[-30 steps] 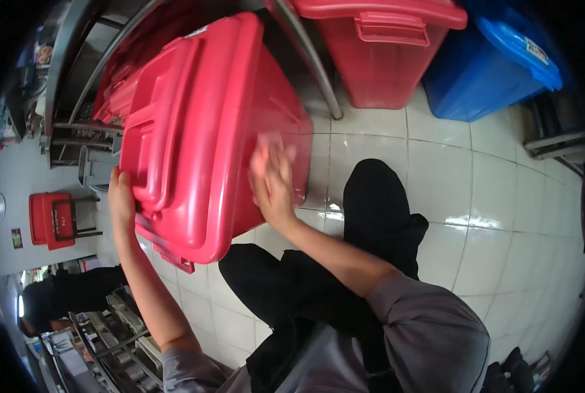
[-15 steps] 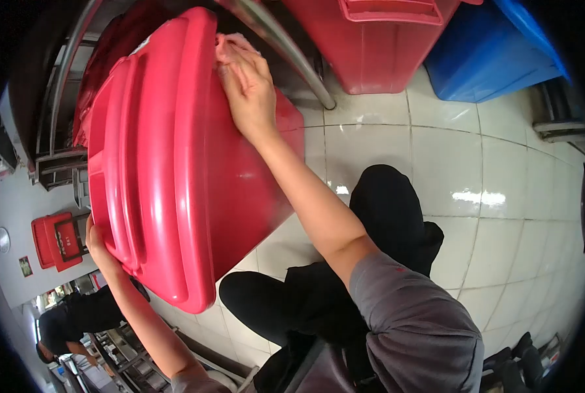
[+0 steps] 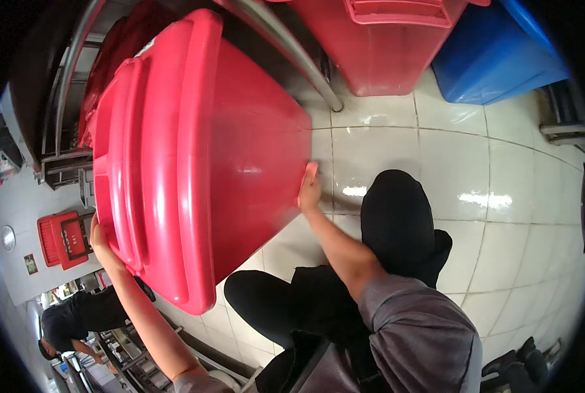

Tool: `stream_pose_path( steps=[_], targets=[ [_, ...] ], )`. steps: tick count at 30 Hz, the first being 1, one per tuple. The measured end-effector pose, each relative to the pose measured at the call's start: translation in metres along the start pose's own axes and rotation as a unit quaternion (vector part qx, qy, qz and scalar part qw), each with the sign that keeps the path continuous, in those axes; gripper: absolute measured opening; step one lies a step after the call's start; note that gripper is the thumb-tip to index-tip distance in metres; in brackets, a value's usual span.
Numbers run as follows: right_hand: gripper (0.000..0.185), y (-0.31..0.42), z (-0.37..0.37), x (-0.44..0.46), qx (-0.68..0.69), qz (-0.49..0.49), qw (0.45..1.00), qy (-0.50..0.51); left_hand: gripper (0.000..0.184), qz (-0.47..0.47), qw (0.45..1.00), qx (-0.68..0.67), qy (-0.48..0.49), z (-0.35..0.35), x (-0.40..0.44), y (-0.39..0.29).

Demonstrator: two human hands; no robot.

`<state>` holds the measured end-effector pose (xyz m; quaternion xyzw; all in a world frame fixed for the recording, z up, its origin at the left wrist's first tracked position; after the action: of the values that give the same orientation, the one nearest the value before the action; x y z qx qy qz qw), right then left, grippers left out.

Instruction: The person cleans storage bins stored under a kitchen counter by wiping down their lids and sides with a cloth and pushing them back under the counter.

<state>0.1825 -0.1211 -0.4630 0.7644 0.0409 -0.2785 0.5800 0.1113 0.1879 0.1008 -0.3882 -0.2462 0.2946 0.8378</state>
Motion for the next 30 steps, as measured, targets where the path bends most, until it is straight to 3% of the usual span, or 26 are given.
stream_pose_path(
  steps=[1,3,5,8,9,10,11,13,14,16,17,19,21,24,25,27,29,30],
  targets=[
    [0.047,0.021,0.006,-0.029,-0.040,0.002,0.999,-0.014,0.052,-0.010,1.000,-0.005,0.019,-0.003,0.002,-0.001],
    [0.044,0.114,-0.004,-0.080,-0.053,0.151,0.987,0.018,0.051,-0.021,1.000,0.007,-0.006,0.004,0.009,0.008],
    [0.043,0.214,-0.021,-0.097,-0.007,0.219,0.974,0.064,0.048,-0.042,0.999,-0.004,0.010,-0.004,0.005,-0.001],
    [0.040,0.338,-0.066,-0.053,0.135,0.244,0.952,0.128,0.045,-0.031,0.999,-0.008,0.010,-0.009,0.004,-0.001],
    [0.040,0.347,-0.096,-0.010,0.092,0.200,0.965,0.142,0.045,-0.018,1.000,-0.018,0.013,-0.010,0.003,-0.002],
    [0.041,0.401,-0.110,0.003,0.066,0.254,0.952,0.156,0.045,-0.023,1.000,-0.008,-0.003,-0.007,0.006,-0.002],
    [0.039,0.432,-0.123,0.016,0.066,0.394,0.912,0.097,0.045,-0.026,0.999,0.001,-0.019,-0.003,0.008,0.003],
    [0.033,0.467,-0.118,-0.020,0.031,0.363,0.915,0.175,0.046,-0.032,0.999,0.003,0.004,-0.009,0.005,-0.001],
    [0.036,0.470,-0.095,-0.060,0.097,0.479,0.867,0.094,0.047,-0.019,1.000,-0.011,0.012,-0.010,0.005,0.002],
    [0.043,0.433,-0.061,-0.137,-0.045,0.528,0.844,0.080,0.049,-0.002,0.999,0.000,0.051,-0.013,0.008,0.006],
    [0.042,0.418,-0.043,-0.176,-0.069,0.505,0.851,0.131,0.049,0.000,0.997,0.025,0.076,-0.012,0.010,0.007],
    [0.040,0.335,-0.032,-0.231,0.028,0.443,0.856,0.265,0.051,0.038,0.992,0.014,0.120,-0.009,0.012,0.006],
    [0.038,0.343,-0.032,-0.216,0.079,0.427,0.869,0.239,0.054,0.115,0.978,-0.070,0.159,-0.018,0.010,0.009],
    [0.027,0.383,-0.051,-0.148,0.135,0.366,0.907,0.160,0.064,-0.047,0.979,-0.047,0.191,-0.037,0.025,-0.011],
    [0.027,0.380,-0.062,-0.115,0.039,0.371,0.922,0.104,0.062,-0.008,0.982,-0.069,0.177,-0.037,0.026,-0.009],
    [0.027,0.393,-0.075,-0.073,0.029,0.301,0.945,0.125,0.060,0.064,0.980,-0.117,0.150,-0.041,0.022,-0.010],
    [0.031,0.396,-0.069,-0.108,0.004,0.328,0.928,0.174,0.053,0.165,0.963,-0.066,0.204,-0.012,0.055,0.081],
    [0.035,0.401,-0.054,-0.149,-0.073,0.424,0.890,0.151,0.049,0.212,0.948,-0.041,0.232,-0.008,0.067,0.114]
  ],
)
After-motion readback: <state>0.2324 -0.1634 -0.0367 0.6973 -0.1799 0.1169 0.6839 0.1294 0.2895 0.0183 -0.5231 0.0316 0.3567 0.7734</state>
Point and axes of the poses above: each hand's wrist, its own x-axis towards the middle knuckle, its own z-axis out of the back of the hand, y = z × x, the point moved 10 cm from there along x, towards the middle knuckle, and after that the axes turned 1 degree about -y, right-handed, at the moved point
